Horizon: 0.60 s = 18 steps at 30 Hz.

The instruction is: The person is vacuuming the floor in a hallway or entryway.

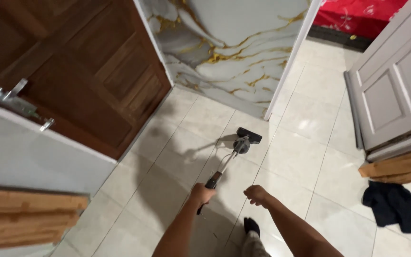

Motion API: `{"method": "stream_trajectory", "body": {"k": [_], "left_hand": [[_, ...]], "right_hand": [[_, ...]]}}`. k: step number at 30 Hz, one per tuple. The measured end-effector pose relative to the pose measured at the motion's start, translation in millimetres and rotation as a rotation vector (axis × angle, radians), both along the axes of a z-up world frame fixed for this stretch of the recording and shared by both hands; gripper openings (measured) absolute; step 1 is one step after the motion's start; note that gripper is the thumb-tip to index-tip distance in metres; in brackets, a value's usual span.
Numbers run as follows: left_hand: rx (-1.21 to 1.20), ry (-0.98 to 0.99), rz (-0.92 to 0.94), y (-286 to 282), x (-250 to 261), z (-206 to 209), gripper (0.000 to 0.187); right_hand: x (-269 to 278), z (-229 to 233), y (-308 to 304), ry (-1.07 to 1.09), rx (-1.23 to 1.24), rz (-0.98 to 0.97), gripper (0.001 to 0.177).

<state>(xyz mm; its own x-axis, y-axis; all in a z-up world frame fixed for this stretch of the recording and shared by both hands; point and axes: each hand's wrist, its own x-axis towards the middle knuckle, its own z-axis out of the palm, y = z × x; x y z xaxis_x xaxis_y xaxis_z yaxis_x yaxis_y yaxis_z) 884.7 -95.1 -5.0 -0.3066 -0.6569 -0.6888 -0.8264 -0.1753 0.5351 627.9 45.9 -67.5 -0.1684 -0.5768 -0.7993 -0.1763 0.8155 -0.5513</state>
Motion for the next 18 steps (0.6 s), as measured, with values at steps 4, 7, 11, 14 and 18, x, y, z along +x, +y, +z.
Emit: {"method": "stream_trajectory", "body": {"k": [4,7,11,14,18], "left_hand": [[0.053,0.066,0.064,-25.2,-64.3,21.7,0.027],[0.049,0.08,0.065,-41.1,-105.3,27.5,0.027],[0.099,0.136,0.141,-52.9,-135.9,22.6,0.023],[0.062,0.094,0.094,-51.7,-128.7,23.9,0.024],[0.041,0.078,0.042,-46.0,-86.2,13.8,0.027]], "right_hand": [[-60.7,-4.3,-16.1,0.04,0.025,-0.041,0.043],[-104.9,-6.8,-30.4,0.067,0.041,-0.078,0.045],[-142.0,-2.6,-53.4,0.093,0.095,-0.092,0.048],[-136.6,-3.9,-66.1,0.09,0.045,-0.106,0.05],[-77.7,-3.7,-83.1,0.203,-0.117,0.099,0.06]]}}
